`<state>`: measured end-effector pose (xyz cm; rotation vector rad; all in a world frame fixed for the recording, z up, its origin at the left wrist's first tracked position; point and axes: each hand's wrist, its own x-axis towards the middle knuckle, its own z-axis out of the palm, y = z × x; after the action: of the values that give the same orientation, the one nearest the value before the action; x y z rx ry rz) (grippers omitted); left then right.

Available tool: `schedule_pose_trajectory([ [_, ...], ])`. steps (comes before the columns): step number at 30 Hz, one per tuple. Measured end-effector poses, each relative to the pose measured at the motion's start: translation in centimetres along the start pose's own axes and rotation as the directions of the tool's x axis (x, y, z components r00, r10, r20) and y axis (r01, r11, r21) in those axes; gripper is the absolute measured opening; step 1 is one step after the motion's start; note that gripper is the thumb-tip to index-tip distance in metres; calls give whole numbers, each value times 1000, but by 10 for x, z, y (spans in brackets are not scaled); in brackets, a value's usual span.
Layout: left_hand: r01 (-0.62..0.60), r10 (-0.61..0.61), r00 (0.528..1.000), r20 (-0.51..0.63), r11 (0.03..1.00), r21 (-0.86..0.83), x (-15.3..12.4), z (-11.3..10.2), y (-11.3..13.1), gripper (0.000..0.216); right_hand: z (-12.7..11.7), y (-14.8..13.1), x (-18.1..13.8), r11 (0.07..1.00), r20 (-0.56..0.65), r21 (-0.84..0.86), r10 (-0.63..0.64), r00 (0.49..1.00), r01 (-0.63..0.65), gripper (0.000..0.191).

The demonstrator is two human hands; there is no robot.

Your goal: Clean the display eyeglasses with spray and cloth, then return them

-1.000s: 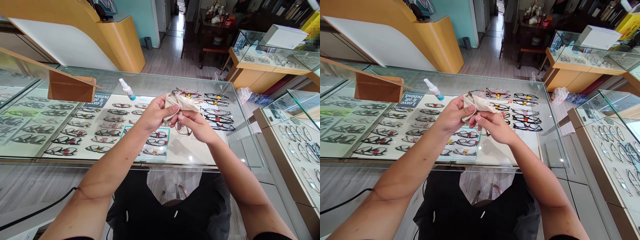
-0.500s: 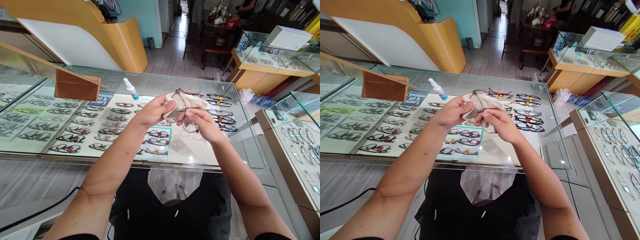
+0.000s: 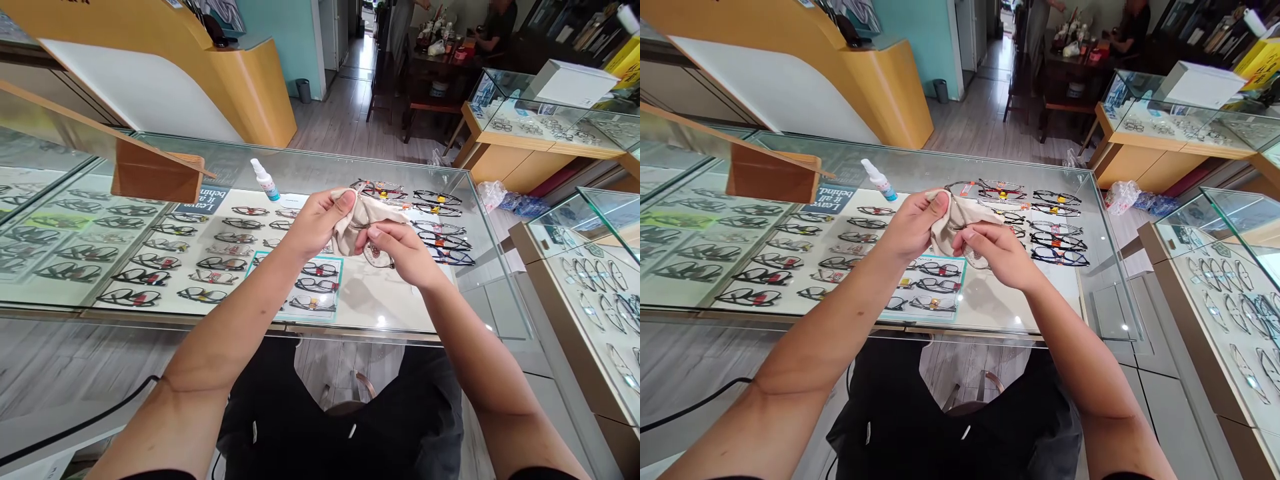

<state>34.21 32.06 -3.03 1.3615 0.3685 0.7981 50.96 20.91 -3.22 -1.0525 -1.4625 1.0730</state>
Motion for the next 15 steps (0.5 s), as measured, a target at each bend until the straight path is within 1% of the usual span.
schedule_pose_trajectory([
  [4, 10, -9, 998, 67, 1000, -22, 0, -6, 3, 50, -3, -3, -1, 999, -54, 47, -9, 998, 12, 44],
  [6, 21, -17, 994, 107, 999, -39, -1, -5, 2, 47, -3, -3, -1, 998, -59, 64, 0, 998, 4, 43],
  [8, 25, -19, 992, 121, 999, -47, -2, -2, 0, 48, -1, -1, 0, 997, -53, 70, 14, 999, -10, 45],
  [12, -10, 12, 998, 57, 999, -35, -5, 8, -3, 49, 4, 4, 1, 998, -25, 56, 26, 999, -25, 51],
  [15, -18, 19, 1000, 21, 1000, -21, -5, 10, -3, 52, 4, 5, 1, 1000, -11, 17, 24, 1000, -24, 51],
])
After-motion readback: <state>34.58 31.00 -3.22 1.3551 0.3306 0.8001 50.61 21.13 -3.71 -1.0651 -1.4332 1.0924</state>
